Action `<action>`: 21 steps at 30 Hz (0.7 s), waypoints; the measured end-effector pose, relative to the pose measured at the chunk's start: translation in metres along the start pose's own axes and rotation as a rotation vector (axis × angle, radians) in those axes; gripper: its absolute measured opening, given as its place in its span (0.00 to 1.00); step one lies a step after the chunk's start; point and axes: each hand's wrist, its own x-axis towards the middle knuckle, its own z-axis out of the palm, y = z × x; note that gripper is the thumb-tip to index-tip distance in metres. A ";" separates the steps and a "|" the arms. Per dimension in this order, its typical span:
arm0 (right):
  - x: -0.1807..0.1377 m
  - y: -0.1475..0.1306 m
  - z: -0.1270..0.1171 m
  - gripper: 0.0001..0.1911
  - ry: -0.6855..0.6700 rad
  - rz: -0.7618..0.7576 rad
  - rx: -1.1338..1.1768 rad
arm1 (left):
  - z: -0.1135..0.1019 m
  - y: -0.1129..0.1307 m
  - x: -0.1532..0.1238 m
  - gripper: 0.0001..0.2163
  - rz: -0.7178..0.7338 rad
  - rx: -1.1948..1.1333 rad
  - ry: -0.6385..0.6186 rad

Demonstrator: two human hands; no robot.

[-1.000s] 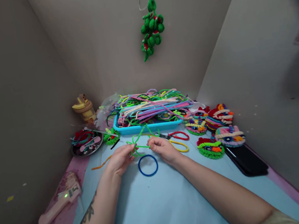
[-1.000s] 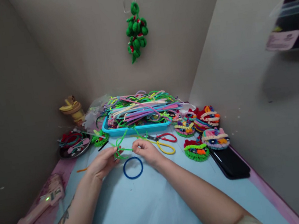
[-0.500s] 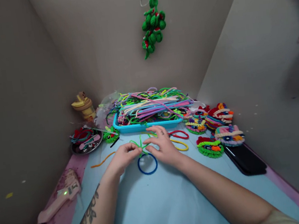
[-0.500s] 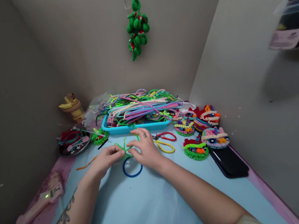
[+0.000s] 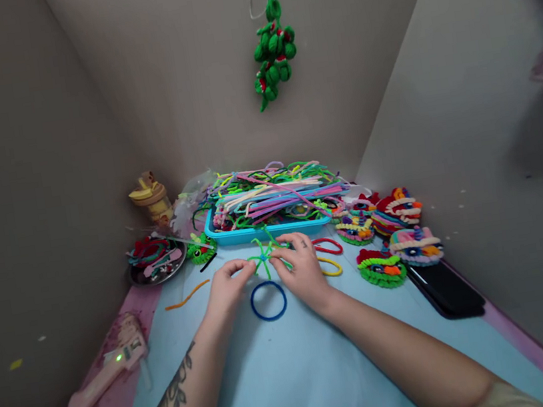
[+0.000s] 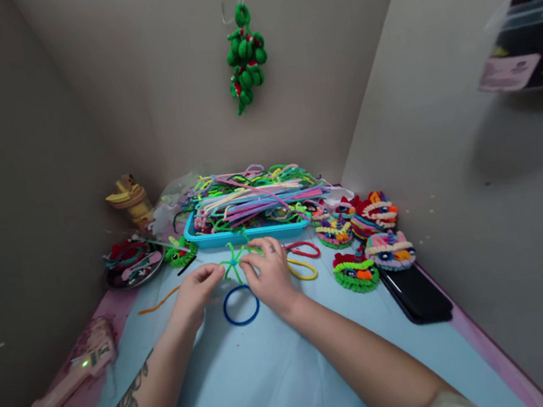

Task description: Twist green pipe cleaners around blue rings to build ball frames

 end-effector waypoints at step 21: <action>0.001 0.002 0.013 0.08 -0.378 0.549 0.838 | 0.006 -0.003 -0.003 0.10 0.062 -0.086 -0.023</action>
